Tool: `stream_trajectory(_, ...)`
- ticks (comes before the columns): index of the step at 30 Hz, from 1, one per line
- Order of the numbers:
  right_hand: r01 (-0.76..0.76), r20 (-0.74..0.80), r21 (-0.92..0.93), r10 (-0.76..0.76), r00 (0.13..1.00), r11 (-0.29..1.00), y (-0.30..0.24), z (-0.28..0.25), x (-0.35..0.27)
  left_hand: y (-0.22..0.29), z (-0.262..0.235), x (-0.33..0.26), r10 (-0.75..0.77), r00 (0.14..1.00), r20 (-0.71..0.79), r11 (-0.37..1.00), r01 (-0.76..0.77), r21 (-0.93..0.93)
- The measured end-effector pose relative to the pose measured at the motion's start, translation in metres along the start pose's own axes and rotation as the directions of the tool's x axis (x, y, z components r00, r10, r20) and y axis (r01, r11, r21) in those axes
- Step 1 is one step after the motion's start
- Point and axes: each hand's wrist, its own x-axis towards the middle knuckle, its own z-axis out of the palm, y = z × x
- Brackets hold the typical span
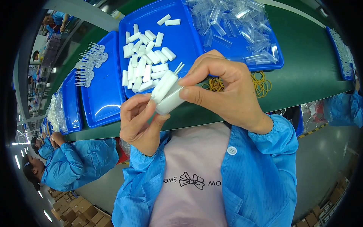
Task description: The person assembles components by mounting white blocks onto the prongs of a base, sliding transparent plastic sleeves over each block, and securing the bundle with a rubber band.
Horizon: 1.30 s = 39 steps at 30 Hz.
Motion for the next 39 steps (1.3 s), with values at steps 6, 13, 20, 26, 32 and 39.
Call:
stream_trajectory(6,-0.082,-0.037,0.104,0.086,0.996,0.991,-0.001,0.000,0.000,0.000,0.005,0.006,-0.036,0.999,-0.011,0.991,0.034,-0.133)
stream_trajectory(13,0.092,0.099,-0.178,-0.075,0.992,0.980,0.000,-0.005,0.006,-0.026,-0.001,-0.002,-0.364,0.917,0.164,0.826,0.399,-0.399)
stream_trajectory(20,0.101,0.055,-0.934,-0.140,0.989,0.342,0.075,-0.065,0.044,-0.029,0.004,0.005,-0.514,0.835,0.197,0.618,0.520,-0.590)
stream_trajectory(26,0.070,0.059,-0.966,-0.053,0.997,0.248,0.094,-0.063,0.037,-0.025,0.008,0.005,-0.488,0.870,0.072,0.701,0.439,-0.562)
stream_trajectory(32,-0.089,0.006,-0.124,0.091,0.996,0.988,0.062,-0.055,0.036,-0.026,0.004,0.005,-0.478,0.858,0.188,0.663,0.493,-0.564)
stream_trajectory(39,-0.096,-0.155,0.092,0.109,0.982,0.991,0.011,-0.013,0.031,-0.032,0.004,0.000,-0.375,0.917,0.136,0.742,0.385,-0.549)
